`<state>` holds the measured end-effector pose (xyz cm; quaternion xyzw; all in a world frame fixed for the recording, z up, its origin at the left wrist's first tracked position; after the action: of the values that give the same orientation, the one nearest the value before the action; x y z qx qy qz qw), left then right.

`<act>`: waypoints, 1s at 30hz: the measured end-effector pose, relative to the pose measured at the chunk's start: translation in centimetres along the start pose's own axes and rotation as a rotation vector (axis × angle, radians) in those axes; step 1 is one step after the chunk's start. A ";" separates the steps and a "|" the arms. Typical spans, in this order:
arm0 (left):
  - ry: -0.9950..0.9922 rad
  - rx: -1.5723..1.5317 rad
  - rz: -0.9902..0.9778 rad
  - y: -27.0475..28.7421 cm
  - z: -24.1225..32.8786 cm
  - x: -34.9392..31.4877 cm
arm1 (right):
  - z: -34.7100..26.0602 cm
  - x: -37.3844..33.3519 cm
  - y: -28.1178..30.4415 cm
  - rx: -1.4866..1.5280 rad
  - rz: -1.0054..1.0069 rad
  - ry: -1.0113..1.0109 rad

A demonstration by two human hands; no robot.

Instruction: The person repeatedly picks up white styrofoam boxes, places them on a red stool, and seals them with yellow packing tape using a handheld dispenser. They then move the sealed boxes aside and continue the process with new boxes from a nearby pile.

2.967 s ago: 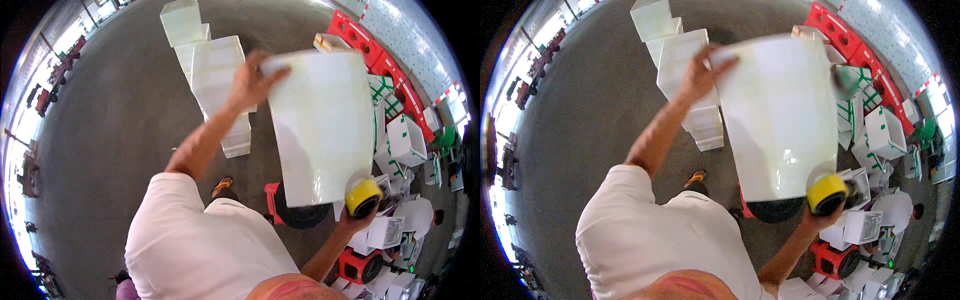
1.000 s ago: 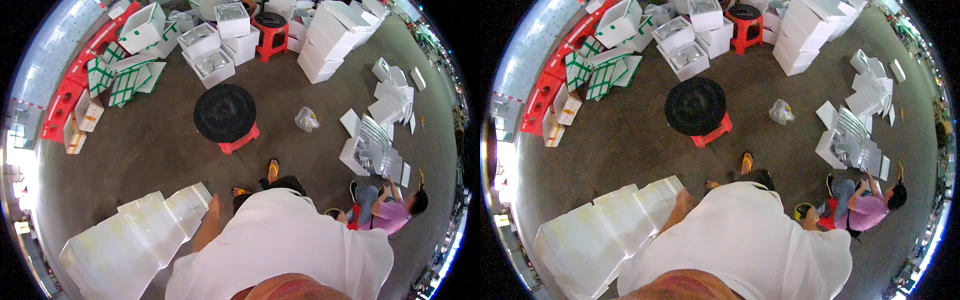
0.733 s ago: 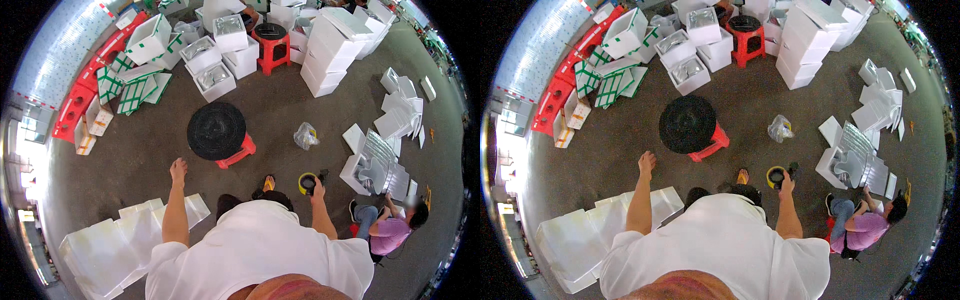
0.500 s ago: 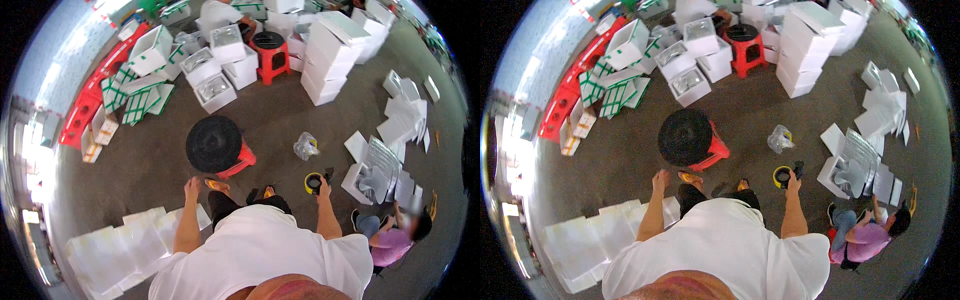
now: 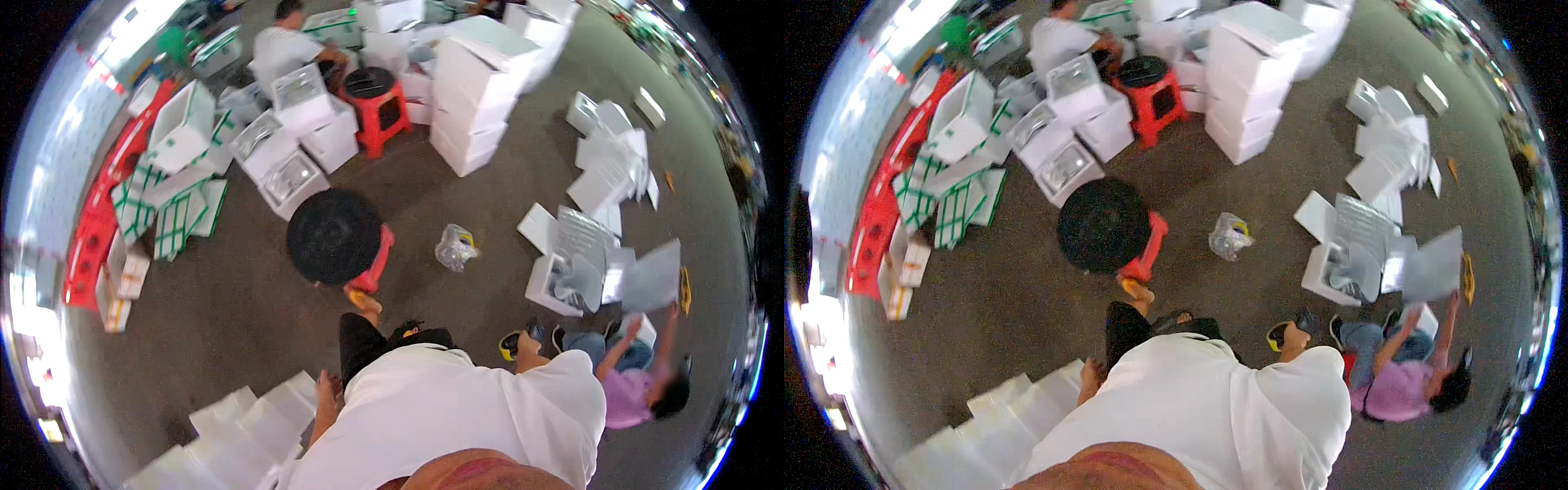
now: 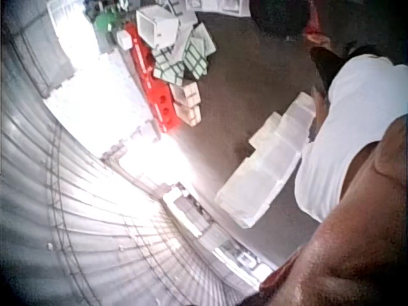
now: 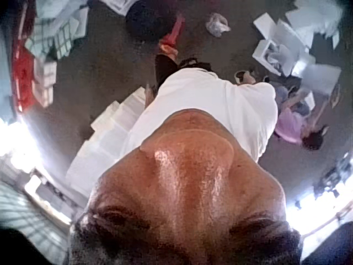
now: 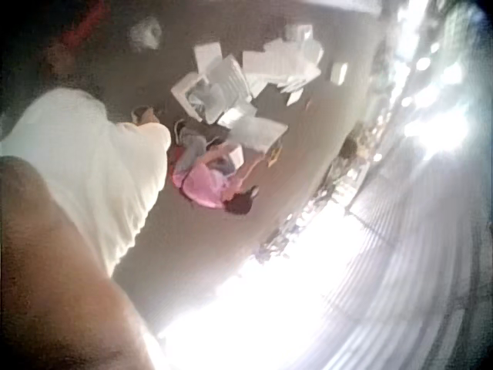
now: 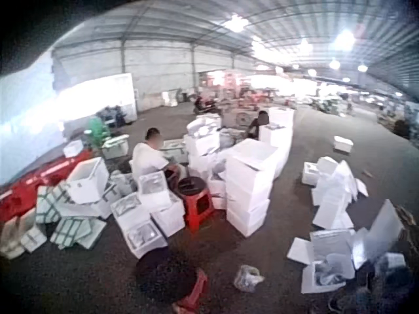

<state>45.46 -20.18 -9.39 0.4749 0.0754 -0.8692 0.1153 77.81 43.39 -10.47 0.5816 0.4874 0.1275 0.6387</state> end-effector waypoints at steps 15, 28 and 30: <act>0.143 0.119 -0.029 -4.8 6.2 14.5 | -38.1 -31.9 -9.8 0.562 -1.060 0.699; -0.226 0.218 -0.412 -45.6 33.5 17.6 | -18.1 -10.0 -3.2 0.842 -0.338 -0.215; -0.203 0.280 -0.483 -52.6 34.4 16.9 | -20.9 -9.5 -3.0 1.054 -0.470 -0.082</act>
<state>-5.48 19.95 -4.04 0.3653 0.0536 -0.9164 -0.1547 55.78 48.46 -5.40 0.7018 0.5760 -0.3002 0.2925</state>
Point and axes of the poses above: each hand's wrist, its own x-axis towards the middle knuckle, its own y-axis out of the back of the hand, z = x × y, the point moved 8 cm from there along x, towards the middle knuckle, and after that the axes turned 10 degrees about -x, right-handed, at the moved point
